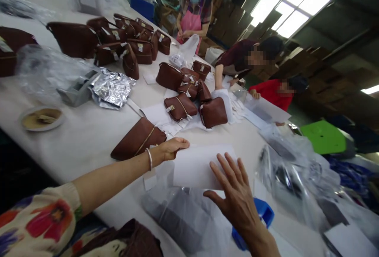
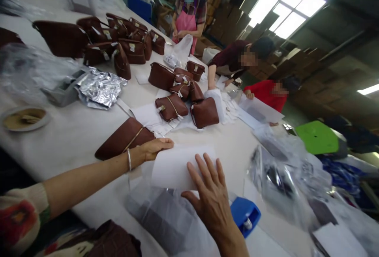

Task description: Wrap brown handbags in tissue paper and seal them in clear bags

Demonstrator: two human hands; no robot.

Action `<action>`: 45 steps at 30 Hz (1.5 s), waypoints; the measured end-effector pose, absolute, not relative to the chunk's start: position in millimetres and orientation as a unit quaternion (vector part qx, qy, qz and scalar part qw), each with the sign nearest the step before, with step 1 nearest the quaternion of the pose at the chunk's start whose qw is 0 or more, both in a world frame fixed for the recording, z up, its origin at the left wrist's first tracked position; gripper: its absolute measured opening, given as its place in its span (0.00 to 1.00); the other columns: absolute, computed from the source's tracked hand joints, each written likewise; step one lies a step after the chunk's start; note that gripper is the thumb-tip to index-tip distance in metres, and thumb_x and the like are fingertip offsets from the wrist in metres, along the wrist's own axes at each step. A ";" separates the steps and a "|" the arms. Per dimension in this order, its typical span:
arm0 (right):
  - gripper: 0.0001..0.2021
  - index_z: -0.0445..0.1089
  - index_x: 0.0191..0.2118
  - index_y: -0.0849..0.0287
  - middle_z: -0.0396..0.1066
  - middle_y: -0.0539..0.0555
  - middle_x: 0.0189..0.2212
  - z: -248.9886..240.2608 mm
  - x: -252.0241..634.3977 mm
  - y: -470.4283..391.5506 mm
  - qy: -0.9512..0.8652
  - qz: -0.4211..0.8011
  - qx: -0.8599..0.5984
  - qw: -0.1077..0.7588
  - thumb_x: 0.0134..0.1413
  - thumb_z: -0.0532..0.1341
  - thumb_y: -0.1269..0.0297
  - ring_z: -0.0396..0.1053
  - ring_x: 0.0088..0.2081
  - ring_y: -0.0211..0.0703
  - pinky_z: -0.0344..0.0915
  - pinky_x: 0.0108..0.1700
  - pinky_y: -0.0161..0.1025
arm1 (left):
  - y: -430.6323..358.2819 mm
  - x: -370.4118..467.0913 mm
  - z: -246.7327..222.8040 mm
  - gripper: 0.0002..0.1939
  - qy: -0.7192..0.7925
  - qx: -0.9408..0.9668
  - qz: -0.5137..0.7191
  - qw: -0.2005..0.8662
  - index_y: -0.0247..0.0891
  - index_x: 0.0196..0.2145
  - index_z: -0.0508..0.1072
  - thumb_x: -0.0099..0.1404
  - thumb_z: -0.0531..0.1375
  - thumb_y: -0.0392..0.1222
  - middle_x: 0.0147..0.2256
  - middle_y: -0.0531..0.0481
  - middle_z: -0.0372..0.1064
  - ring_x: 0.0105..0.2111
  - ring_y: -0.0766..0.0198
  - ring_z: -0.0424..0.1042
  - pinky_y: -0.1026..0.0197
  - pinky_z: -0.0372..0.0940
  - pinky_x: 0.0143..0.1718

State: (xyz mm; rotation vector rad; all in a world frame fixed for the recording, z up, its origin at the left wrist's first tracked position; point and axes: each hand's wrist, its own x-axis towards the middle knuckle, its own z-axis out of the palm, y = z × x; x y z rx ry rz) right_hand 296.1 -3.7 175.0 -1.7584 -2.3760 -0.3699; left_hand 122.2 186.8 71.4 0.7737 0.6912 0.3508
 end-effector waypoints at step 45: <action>0.14 0.72 0.32 0.55 0.74 0.50 0.28 -30.1 382.7 33.4 -0.600 0.506 -0.619 0.031 0.66 0.53 0.61 0.70 0.31 0.40 0.58 0.35 0.35 | 134.0 107.3 74.6 0.30 0.182 0.891 -0.123 0.396 0.52 0.61 0.65 0.64 0.61 0.60 0.59 0.50 0.67 0.54 0.53 0.70 0.54 0.65 0.54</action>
